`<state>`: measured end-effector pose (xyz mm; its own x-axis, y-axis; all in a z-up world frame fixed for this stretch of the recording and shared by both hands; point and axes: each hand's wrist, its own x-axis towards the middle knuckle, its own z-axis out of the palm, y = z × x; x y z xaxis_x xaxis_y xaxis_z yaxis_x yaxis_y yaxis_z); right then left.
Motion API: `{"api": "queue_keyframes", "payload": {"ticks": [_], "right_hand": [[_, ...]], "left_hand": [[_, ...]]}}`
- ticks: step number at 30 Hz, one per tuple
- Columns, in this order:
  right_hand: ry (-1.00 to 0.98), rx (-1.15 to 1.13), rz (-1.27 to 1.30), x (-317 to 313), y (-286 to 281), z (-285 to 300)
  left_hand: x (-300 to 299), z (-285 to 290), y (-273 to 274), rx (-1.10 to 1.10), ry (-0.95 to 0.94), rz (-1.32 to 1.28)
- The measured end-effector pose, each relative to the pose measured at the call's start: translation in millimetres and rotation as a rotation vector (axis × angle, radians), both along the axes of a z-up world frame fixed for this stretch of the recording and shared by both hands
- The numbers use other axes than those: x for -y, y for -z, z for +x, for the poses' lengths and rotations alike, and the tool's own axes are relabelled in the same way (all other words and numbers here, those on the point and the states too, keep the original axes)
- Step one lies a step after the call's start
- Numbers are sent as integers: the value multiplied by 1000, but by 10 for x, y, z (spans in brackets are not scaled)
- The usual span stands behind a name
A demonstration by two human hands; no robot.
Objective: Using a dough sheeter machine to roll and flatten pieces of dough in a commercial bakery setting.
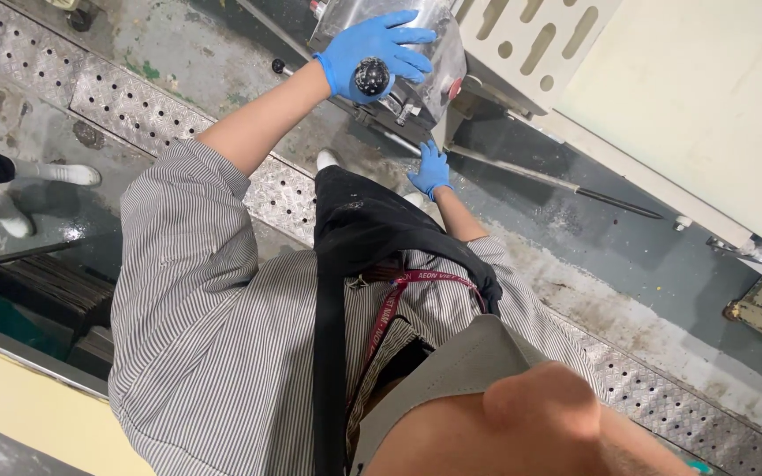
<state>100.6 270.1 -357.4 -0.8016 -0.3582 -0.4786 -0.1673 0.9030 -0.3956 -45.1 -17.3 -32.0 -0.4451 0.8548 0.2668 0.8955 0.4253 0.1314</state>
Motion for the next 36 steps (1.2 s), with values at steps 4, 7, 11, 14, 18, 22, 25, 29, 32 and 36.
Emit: {"api": "queue_keyframes", "payload": {"ticks": [4, 7, 11, 14, 18, 22, 25, 29, 32, 36], "right_hand": [[-4, 4, 9, 35, -95, -21], [-7, 15, 20, 39, -94, -24], [-12, 22, 14, 37, -63, -26], [-5, 32, 8, 50, -130, -29], [2, 47, 11, 55, -163, -37], [12, 43, 2, 58, -208, -37], [17, 34, -1, 56, -160, -32], [13, 23, 6, 57, -181, -34], [13, 15, 1, 43, -164, -47], [13, 4, -7, 39, -116, -33]], "left_hand": [[11, -16, 46, -29, -23, -16], [13, -8, 68, -30, -21, -9], [4, 23, 81, -24, -73, -10], [10, 9, 60, -33, -41, 6], [2, 24, 0, -29, -59, -31], [11, 5, -44, 35, -15, 29], [12, 11, -43, 63, -6, 73], [4, 10, -46, 70, -21, 62], [1, -5, -20, 59, -8, 79], [-6, -9, 39, 65, -40, 68]]}}
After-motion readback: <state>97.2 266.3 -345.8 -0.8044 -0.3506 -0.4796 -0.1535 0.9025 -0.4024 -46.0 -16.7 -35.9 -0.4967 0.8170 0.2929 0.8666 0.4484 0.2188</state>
